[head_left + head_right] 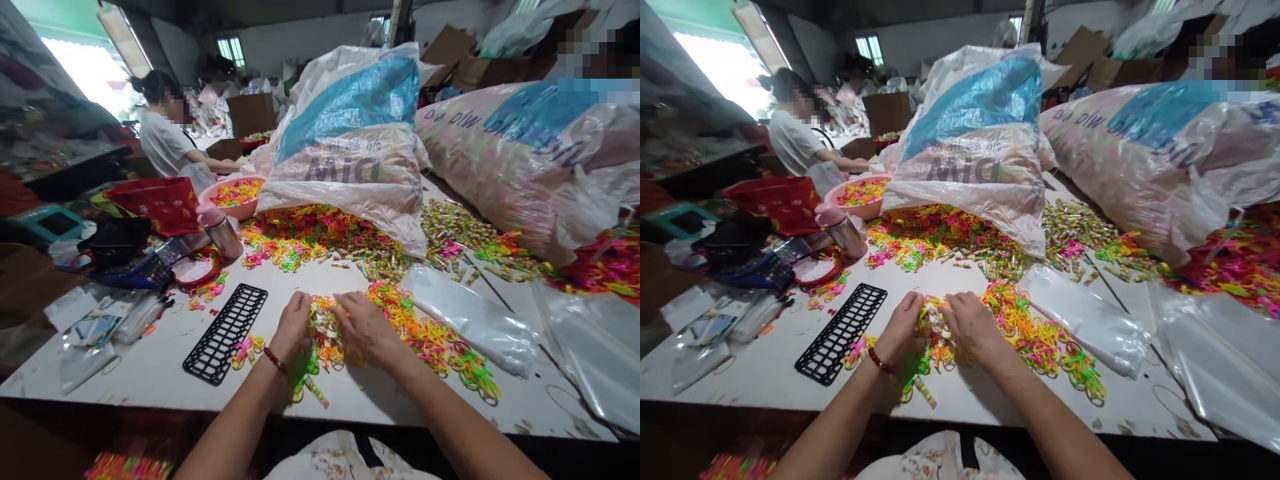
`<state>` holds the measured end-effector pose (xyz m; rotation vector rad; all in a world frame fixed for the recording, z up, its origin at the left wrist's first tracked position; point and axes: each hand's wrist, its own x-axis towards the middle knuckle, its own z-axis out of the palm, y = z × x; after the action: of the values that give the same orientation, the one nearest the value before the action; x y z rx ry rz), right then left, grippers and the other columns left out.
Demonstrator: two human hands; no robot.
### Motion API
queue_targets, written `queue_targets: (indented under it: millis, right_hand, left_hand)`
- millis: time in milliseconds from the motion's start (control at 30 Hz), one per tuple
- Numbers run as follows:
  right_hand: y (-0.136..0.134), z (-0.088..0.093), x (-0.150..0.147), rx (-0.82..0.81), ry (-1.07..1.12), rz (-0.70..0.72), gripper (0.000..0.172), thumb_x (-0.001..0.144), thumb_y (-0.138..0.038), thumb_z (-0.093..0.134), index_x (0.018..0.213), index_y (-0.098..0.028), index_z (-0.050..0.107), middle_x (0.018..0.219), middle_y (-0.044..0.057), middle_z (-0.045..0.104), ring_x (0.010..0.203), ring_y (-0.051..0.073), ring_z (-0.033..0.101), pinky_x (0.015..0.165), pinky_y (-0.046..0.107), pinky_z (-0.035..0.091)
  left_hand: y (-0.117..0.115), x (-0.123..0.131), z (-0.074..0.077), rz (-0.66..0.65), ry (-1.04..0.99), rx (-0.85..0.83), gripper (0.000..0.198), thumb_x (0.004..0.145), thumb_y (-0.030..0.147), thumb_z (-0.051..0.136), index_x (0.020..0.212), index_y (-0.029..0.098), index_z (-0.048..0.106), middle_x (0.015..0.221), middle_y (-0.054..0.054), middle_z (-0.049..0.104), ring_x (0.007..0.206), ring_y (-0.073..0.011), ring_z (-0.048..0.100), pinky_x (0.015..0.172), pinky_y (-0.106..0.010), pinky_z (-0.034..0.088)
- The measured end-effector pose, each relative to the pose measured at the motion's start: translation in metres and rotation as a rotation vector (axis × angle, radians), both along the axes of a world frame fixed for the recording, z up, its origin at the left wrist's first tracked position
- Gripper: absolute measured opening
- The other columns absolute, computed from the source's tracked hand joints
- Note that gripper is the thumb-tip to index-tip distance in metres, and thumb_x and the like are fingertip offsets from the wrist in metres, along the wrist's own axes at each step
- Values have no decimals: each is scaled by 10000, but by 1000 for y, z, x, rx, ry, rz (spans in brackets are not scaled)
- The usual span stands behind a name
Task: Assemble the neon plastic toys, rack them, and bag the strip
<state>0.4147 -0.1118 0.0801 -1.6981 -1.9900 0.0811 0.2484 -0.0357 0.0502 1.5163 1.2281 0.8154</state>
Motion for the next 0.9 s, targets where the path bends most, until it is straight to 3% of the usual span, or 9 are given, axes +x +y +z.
queue_targets:
  millis: [67, 133, 267, 400, 567, 700, 767, 900]
  right_hand:
    - [27, 3, 24, -77, -120, -111, 277, 989, -306, 440, 1013, -155, 671, 969, 121, 682, 963, 240, 591, 877, 353, 443]
    - [58, 5, 43, -196, -241, -159, 268, 979, -272, 443, 976, -154, 684, 993, 131, 685, 970, 240, 588, 880, 342, 421]
    - [116, -3, 52, -306, -329, -128, 240, 929, -187, 474, 1031, -119, 680, 1056, 162, 682, 1009, 257, 586, 925, 345, 386]
    - [142, -17, 42, -336, -319, -117, 224, 828, -82, 520, 972, -59, 690, 1028, 219, 677, 997, 286, 596, 951, 357, 375]
    - [137, -17, 37, -328, -192, -162, 219, 806, -80, 541, 989, -58, 660, 1024, 225, 677, 996, 289, 604, 936, 362, 393]
    - [111, -7, 27, -292, 13, -216, 301, 948, -207, 393, 1183, -89, 540, 1004, 156, 685, 882, 222, 631, 788, 327, 464]
    - [92, -6, 19, -270, 358, -192, 316, 968, -249, 363, 1223, -125, 501, 943, 90, 690, 811, 173, 630, 741, 291, 476]
    - [48, -10, 1, -192, 1112, -89, 306, 835, -366, 632, 1082, -188, 603, 960, 22, 672, 845, 137, 601, 783, 266, 469]
  left_hand:
    - [28, -2, 0, -119, 320, 149, 247, 893, 330, 470, 713, 188, 561, 713, -6, 567, 711, -147, 522, 683, -264, 412]
    - [58, -1, 0, -101, 515, 266, 194, 890, 265, 460, 787, 177, 599, 835, -50, 613, 828, -177, 558, 767, -292, 430]
    - [109, 10, -1, 16, 577, 365, 208, 860, 252, 552, 1028, 135, 593, 1147, -144, 565, 1165, -267, 462, 1000, -380, 352]
    - [134, 16, -6, 52, 581, 366, 243, 735, 206, 687, 940, 105, 603, 1149, -190, 557, 1239, -341, 399, 1047, -438, 305]
    - [138, -1, -10, 85, 435, 284, 71, 713, 134, 629, 757, 152, 576, 966, -140, 628, 1135, -295, 519, 994, -399, 367]
    - [125, -24, -4, 165, 222, 132, 88, 833, 242, 523, 870, 165, 544, 842, -91, 640, 875, -221, 629, 775, -355, 488]
    - [111, -32, 1, 159, 111, 52, 140, 867, 301, 499, 901, 166, 511, 818, -75, 645, 759, -172, 638, 684, -309, 507]
    - [68, -37, 13, 105, -271, -135, 291, 818, 431, 609, 859, 178, 472, 700, 3, 583, 579, -95, 559, 548, -220, 460]
